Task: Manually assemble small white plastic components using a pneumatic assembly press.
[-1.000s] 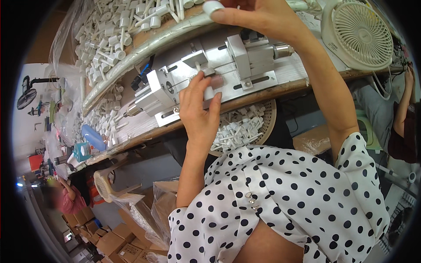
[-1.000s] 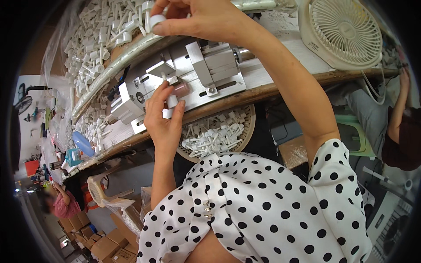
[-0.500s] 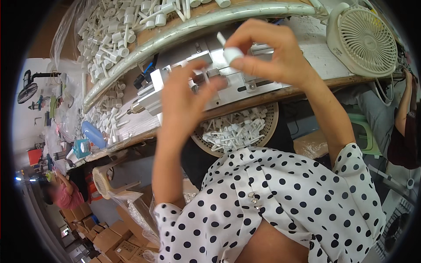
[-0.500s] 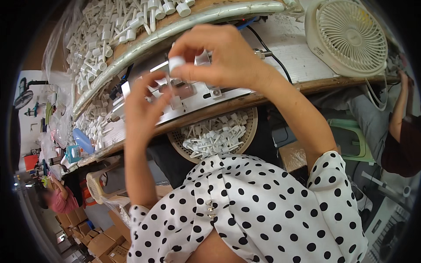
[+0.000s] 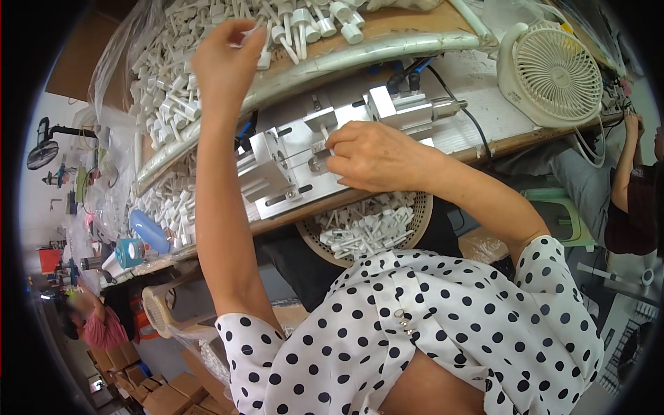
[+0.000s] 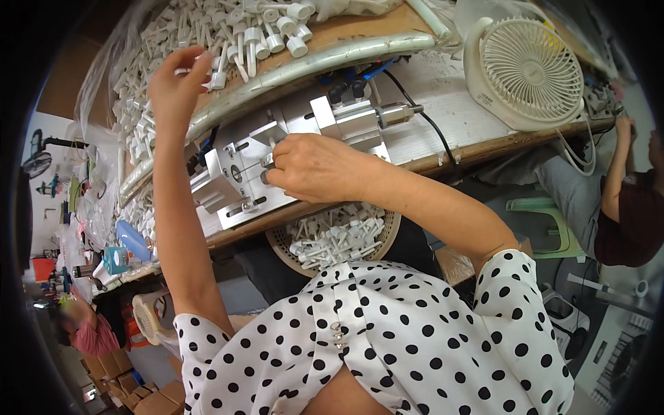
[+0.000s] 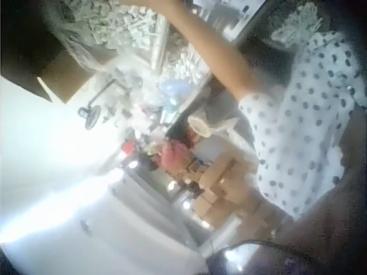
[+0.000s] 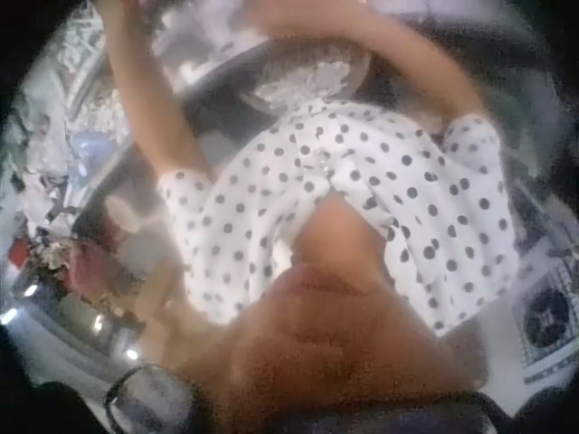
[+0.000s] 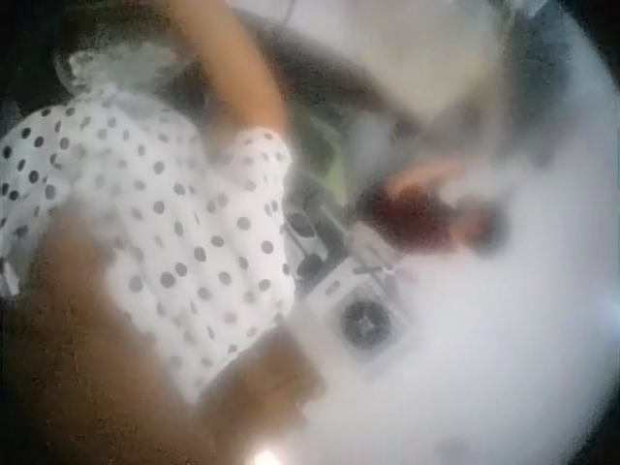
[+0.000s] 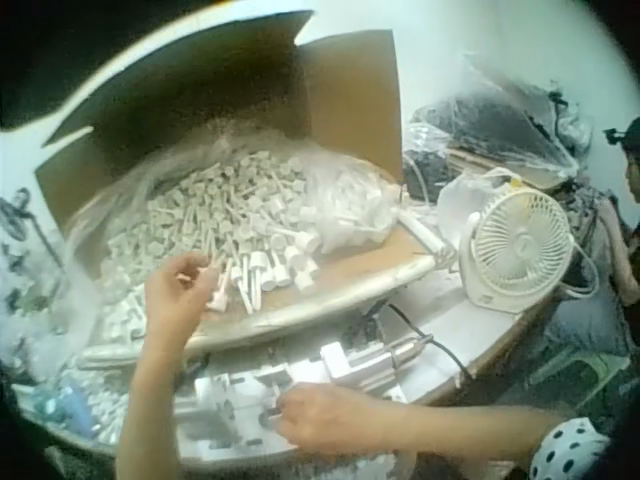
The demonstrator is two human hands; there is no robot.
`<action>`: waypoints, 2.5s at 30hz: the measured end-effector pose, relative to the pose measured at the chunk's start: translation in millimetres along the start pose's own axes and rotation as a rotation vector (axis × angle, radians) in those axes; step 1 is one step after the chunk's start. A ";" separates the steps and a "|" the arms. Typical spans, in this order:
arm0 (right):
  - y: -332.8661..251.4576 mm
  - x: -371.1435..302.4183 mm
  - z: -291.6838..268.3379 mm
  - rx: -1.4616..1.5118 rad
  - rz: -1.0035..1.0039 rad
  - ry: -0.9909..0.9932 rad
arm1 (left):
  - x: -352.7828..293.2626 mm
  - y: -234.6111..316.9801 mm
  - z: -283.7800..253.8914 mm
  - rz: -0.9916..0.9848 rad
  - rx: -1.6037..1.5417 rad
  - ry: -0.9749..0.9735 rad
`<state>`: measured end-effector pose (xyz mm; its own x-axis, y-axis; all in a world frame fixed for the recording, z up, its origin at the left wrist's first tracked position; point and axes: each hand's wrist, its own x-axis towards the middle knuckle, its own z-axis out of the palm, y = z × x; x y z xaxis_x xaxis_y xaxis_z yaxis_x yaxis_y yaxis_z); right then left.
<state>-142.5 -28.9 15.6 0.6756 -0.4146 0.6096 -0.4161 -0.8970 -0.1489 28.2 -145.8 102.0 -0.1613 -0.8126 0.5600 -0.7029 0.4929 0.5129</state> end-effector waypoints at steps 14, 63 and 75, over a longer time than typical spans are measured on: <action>114.6 49.9 -60.6 -0.513 0.330 -0.096 | -174.8 36.7 13.6 0.159 -0.110 -0.103; 123.0 60.0 -48.9 -0.554 0.246 0.072 | -179.9 39.7 33.1 0.103 -0.077 -0.066; 93.5 45.1 -68.4 -0.095 0.293 0.305 | -167.3 50.9 30.3 0.071 0.050 -0.228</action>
<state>-192.5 -121.0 82.4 0.3155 -0.5726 0.7567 -0.6273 -0.7242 -0.2865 -1.5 5.8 14.7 -0.3596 -0.8283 0.4297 -0.7164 0.5401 0.4417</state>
